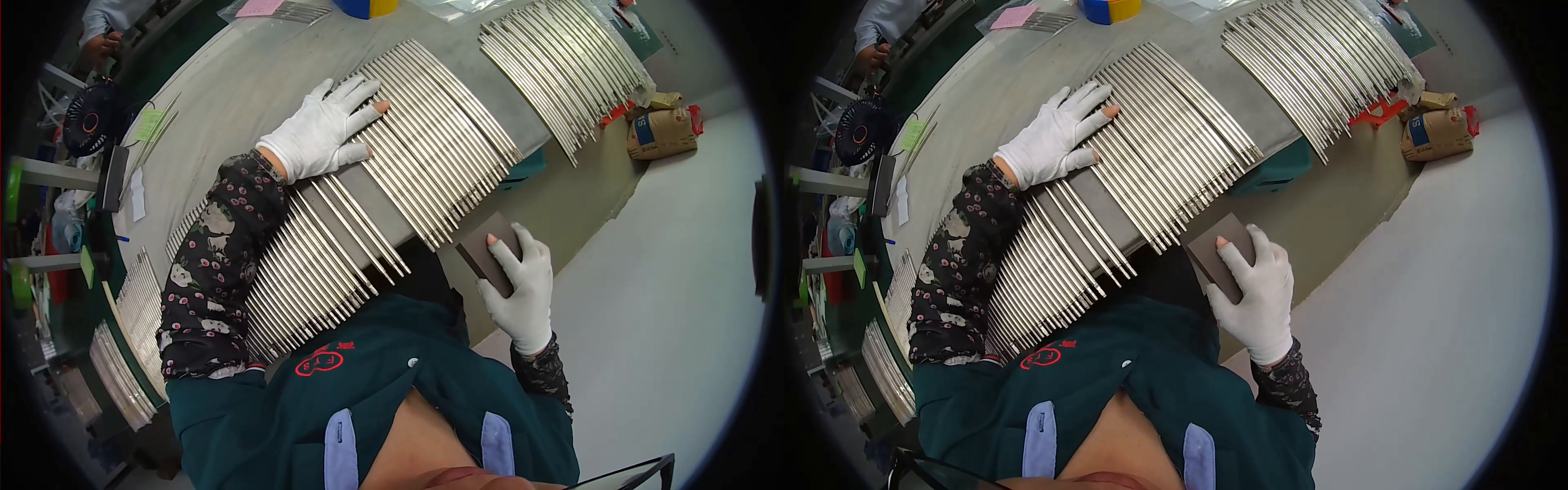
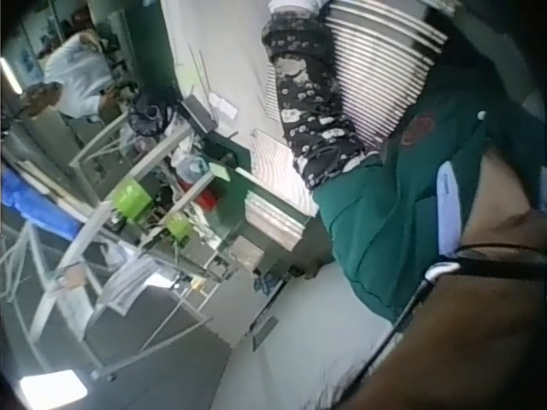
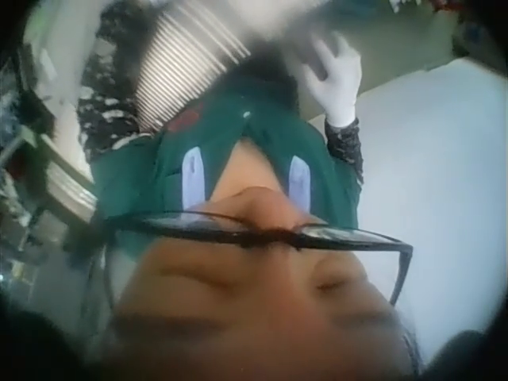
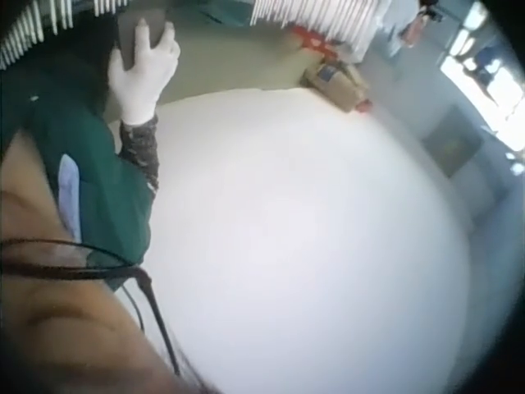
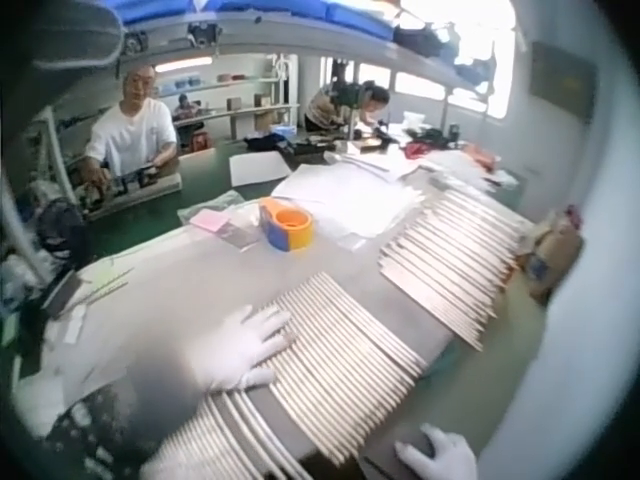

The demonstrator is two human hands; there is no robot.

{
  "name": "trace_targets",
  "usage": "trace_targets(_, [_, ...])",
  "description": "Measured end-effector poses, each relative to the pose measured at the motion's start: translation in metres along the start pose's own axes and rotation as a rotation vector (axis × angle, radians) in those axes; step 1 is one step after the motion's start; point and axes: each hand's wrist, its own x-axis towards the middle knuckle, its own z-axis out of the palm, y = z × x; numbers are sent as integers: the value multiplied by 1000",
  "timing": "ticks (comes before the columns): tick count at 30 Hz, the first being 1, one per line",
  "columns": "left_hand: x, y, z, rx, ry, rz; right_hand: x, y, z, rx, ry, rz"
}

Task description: The person is sanding a set of metal rods aligned on a workbench using a sanding block.

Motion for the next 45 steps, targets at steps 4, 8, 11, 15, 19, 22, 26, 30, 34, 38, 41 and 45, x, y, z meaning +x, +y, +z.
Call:
trace_targets(4, [11,4,2,-11,25,-6,-7,-15,2,30,-65,-33])
trace_targets(8, [4,5,0,13,26,-23,2,-19,7,45,-87,-71])
trace_targets(11, [3,5,-3,2,15,-27,3,-19,1,41,-102,-82])
trace_targets(15, [-1,4,-6,-18,34,-31,1,-14,-9,40,-8,-53])
trace_targets(19, [-10,2,-5,-33,0,-60,15,-10,-4,-74,142,-51])
trace_targets(22, [-10,6,-7,-28,11,-84,28,-12,6,-112,150,-75])
trace_targets(26, [-9,6,-4,-12,19,-83,43,-15,12,-194,119,-107])
trace_targets(30, [-6,8,-6,-55,-38,-84,73,-33,22,-231,89,-117])
trace_targets(34, [-9,7,-4,-38,44,-85,78,-23,20,-257,82,-191])
trace_targets(38, [-5,11,-7,-62,9,-103,64,-13,16,-243,75,-196])
trace_targets(41, [-7,10,-7,-65,30,-91,94,-34,27,-270,90,-184])
trace_targets(45, [-6,6,-3,-55,-30,-90,64,-21,7,-253,-1,-150])
